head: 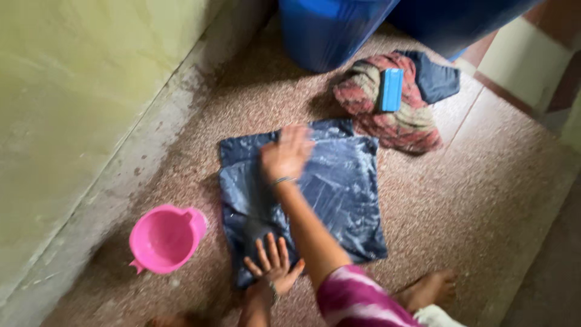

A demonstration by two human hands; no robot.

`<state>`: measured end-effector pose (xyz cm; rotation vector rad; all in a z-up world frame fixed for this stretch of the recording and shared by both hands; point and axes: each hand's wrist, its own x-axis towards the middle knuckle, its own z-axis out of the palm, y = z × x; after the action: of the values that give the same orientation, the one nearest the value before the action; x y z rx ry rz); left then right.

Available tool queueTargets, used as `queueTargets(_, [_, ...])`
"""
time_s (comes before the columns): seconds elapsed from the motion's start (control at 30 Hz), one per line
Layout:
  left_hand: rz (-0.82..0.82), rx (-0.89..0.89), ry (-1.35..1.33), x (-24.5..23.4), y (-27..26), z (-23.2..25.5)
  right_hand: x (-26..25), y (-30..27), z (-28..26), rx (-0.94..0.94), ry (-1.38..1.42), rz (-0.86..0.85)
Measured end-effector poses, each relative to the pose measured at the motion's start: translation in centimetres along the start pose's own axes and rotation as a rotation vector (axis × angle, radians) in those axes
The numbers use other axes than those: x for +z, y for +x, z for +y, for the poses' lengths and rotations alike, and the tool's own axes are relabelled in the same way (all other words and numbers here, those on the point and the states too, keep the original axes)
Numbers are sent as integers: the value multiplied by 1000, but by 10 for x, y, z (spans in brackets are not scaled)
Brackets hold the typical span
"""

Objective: The person is washing a pair of blue jeans by hand on a tiled floor. They repeatedly rub the fabric with soapy hands, fold the garment, and press down on it to work the soap into the material. A pink cup and a blue bucket are nearby.

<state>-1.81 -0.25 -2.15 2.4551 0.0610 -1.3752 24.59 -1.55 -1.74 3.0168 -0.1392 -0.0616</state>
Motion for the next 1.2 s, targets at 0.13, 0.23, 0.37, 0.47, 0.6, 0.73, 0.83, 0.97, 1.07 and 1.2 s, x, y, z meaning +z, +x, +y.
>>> queueTargets(0.13, [-34,-7,-65,2,5,-5,-20,-16,3,-702,466,87])
queueTargets(0.23, [-55,-38,-41,-1,4,2,-21,13,61,-1129,376,38])
queueTargets(0.37, [-96,-5,-76,-9,-5,-1,-22,26,160,-760,141,-31])
queueTargets(0.47, [-55,33,-87,-24,-12,2,0,1,175,-339,172,203])
queueTargets(0.6, [-132,-3,-61,-48,-45,12,20,-50,127,74,13,259])
queueTargets(0.73, [-165,-20,-1,-57,-58,18,-1,-112,77,-404,257,-162])
queueTargets(0.83, [-89,36,2,-40,-40,8,-13,-116,98,-817,444,33])
queueTargets(0.97, [-32,77,-26,-22,-23,3,-12,-37,152,-838,-43,-174])
queueTargets(1.07, [-63,77,-69,-21,-31,0,0,-2,204,-407,277,50])
queueTargets(1.2, [-106,62,-28,-33,-31,4,21,-6,170,-46,16,271])
